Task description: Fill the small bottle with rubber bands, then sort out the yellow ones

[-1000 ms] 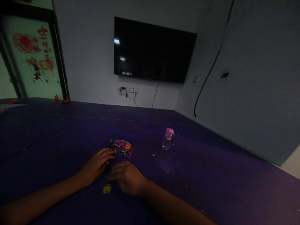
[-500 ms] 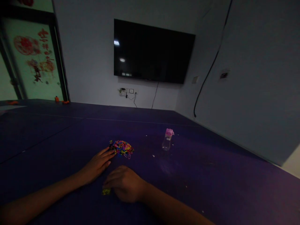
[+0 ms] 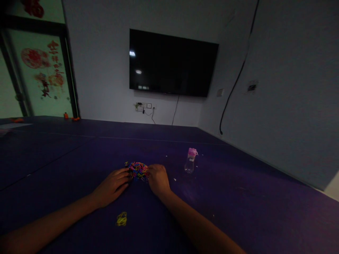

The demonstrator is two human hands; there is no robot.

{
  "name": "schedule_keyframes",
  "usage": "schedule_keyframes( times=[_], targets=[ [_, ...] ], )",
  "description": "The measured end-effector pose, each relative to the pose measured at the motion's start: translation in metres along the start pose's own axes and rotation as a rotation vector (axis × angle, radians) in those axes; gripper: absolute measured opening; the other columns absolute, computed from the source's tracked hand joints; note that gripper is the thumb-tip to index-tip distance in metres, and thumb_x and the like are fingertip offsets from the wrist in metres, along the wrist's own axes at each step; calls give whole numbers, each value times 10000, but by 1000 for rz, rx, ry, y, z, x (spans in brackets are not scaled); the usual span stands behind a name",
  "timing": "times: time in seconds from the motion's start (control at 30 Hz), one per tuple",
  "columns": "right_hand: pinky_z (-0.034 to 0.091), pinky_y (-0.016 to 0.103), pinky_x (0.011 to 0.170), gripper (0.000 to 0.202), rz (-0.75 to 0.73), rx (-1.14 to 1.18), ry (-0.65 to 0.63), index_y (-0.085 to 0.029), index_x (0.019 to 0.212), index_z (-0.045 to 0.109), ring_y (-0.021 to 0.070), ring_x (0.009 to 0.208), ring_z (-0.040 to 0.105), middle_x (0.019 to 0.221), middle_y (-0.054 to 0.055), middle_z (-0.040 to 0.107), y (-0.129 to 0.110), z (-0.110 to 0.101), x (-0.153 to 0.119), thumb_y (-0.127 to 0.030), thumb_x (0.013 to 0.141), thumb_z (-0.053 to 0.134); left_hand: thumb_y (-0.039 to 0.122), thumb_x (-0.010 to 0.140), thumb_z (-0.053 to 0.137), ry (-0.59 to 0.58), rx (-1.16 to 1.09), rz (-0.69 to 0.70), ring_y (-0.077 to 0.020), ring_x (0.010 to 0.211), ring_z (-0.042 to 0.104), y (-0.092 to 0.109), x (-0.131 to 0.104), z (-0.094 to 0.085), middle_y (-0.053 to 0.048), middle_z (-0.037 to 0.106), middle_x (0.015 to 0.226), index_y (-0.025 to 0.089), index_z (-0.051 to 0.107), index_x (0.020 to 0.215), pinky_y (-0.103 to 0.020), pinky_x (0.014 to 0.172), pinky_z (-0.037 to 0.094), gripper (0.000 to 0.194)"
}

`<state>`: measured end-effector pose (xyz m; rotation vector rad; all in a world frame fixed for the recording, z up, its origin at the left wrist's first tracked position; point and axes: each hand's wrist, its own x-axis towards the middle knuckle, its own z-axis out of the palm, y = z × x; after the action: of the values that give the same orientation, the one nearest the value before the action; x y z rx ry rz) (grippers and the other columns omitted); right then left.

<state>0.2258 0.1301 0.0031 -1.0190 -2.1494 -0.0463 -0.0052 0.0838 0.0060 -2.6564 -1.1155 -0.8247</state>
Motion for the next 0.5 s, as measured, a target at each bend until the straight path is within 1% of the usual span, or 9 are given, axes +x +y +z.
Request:
schedule_keyframes(
  times=[0.1, 0.2, 0.33, 0.5],
  targets=[
    [412, 375, 916, 354, 20, 4, -16, -186, 890, 722, 204, 985, 594, 1023, 65, 690, 6, -1, 3, 8, 741, 466, 158, 887, 461, 11, -1, 7, -258, 1213, 482, 0, 2, 1, -78, 650, 1119, 195, 629, 1077, -473, 998, 404, 256],
    [405, 359, 913, 357, -8, 4, -73, -194, 914, 720, 194, 988, 588, 1032, 56, 687, 3, -2, 3, 3, 753, 470, 144, 876, 468, 3, 10, 23, -255, 1196, 494, -2, 6, 2, -81, 650, 1121, 185, 634, 1061, -462, 993, 410, 252],
    [391, 349, 921, 359, -43, -50, -165, -210, 972, 708, 192, 1024, 570, 1052, 50, 679, -3, -3, 1, -12, 783, 475, 138, 868, 476, -10, 13, 27, -255, 1195, 494, -4, 9, 3, -74, 651, 1129, 189, 640, 1049, -464, 994, 409, 249],
    [381, 352, 943, 370, -38, -134, -233, -217, 1076, 670, 201, 1097, 531, 1126, 59, 648, -4, -4, 0, -43, 813, 476, 176, 896, 456, -32, 2, -4, -252, 1208, 485, -4, 5, 3, -68, 644, 1157, 196, 634, 1084, -465, 997, 412, 260]
  ],
)
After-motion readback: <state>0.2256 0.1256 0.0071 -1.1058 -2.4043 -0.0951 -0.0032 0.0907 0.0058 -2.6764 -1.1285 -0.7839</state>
